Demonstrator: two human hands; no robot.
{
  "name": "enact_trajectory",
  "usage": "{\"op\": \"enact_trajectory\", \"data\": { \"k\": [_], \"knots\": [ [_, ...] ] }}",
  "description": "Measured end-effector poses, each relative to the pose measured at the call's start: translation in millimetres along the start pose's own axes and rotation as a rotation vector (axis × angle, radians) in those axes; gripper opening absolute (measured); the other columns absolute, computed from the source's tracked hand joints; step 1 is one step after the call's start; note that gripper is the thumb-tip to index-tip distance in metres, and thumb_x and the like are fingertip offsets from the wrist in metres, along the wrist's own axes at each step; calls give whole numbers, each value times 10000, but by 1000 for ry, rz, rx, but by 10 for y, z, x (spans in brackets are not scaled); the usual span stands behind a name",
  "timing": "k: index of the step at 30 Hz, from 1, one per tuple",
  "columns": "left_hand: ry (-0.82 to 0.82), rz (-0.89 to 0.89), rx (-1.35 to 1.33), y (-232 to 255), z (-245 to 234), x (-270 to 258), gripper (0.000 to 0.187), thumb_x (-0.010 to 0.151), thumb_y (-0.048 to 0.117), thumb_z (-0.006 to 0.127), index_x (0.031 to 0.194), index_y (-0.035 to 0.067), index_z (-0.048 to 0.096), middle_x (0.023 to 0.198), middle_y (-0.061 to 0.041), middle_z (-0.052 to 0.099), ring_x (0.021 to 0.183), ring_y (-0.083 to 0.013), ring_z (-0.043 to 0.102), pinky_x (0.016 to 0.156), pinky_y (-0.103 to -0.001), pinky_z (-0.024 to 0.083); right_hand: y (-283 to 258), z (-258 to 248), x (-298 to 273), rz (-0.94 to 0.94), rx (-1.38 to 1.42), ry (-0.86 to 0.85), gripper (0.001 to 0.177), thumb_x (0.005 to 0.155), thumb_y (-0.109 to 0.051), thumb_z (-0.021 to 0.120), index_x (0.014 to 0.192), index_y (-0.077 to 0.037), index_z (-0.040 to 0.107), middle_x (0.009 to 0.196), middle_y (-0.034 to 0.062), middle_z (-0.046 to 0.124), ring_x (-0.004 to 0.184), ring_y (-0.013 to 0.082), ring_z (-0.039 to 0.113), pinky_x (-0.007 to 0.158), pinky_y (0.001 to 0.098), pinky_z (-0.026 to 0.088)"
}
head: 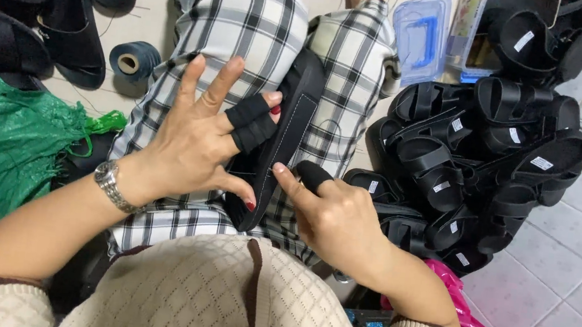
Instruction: Hand-stitching the upper component of a black sandal to its sole using a needle and thread.
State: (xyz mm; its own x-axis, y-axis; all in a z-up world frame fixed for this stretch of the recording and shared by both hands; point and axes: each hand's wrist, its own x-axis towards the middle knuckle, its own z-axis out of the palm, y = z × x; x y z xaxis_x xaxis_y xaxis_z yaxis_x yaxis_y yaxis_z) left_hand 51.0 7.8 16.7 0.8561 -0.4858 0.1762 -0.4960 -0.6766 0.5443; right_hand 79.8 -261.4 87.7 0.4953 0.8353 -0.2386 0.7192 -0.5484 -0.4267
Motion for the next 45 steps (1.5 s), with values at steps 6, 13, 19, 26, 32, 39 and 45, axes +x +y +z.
{"op": "enact_trajectory", "data": {
  "k": [6, 13, 19, 26, 32, 39, 45],
  "knots": [
    [-31, -21, 22, 41, 24, -58, 1416, 595, 952, 772, 1613, 95, 289, 1680, -147, 247, 1489, -450, -38, 1176, -679, -61, -108, -80, 103, -3, -95, 24, 571, 800, -49, 685, 1367, -99, 643, 597, 29, 425, 493, 237, 494, 334, 413, 394],
    [210, -333, -993, 592, -308, -390, 69, 869, 97, 720, 828, 49, 693, 1112, -140, 681, 813, -125, 645, 892, -310, 606, -230, -49, 24, 79, -308, 225, 141, 916, 4, 628, 953, -131, 611, 549, -24, 307, 463, 145, 344, 356, 323, 267],
    [175, -800, -1282, 686, -28, -326, 320, 890, 127, 743, 1184, 5, 701, 507, -122, 671, 428, -127, 600, 432, -205, 459, -124, -54, 34, 6, -154, 215, 134, 916, -180, 650, 1049, -168, 665, 544, 4, 534, 505, 200, 617, 474, 289, 484],
    [308, -473, -376, 789, 381, -346, 368, 780, 359, 890, 968, 74, 754, 750, -105, 627, 696, -321, 691, 595, -387, 563, -163, -62, -29, 4, -242, 160, 287, 906, -203, 617, 1192, -215, 636, 555, -7, 504, 510, 188, 598, 460, 298, 496],
    [107, -610, -423, 843, 154, -334, 651, 820, 363, 849, 1326, 55, 580, 1012, -133, 570, 838, -251, 501, 770, -304, 514, -178, -503, -491, 212, -208, -116, 550, 885, -156, 618, 1423, -249, 548, 589, -21, 439, 443, 177, 454, 360, 370, 366],
    [157, -536, -406, 700, -63, -352, 938, 679, 428, 948, 1428, 146, 458, 1311, -201, 456, 1196, -361, 458, 1045, -437, 429, -48, 145, -136, 135, 453, 398, 172, 931, -160, 699, 1077, -71, 716, 971, 37, 735, 593, 110, 551, 583, 254, 460],
    [-30, -605, -387, 723, 197, -291, 1050, 688, 556, 884, 1539, 230, 361, 1396, -268, 425, 1331, -445, 471, 1016, -529, 465, 356, 638, -101, -181, 1892, 111, 33, 900, -47, 687, 885, -18, 687, 814, 111, 726, 854, 114, 695, 905, 302, 540]
  ]
}}
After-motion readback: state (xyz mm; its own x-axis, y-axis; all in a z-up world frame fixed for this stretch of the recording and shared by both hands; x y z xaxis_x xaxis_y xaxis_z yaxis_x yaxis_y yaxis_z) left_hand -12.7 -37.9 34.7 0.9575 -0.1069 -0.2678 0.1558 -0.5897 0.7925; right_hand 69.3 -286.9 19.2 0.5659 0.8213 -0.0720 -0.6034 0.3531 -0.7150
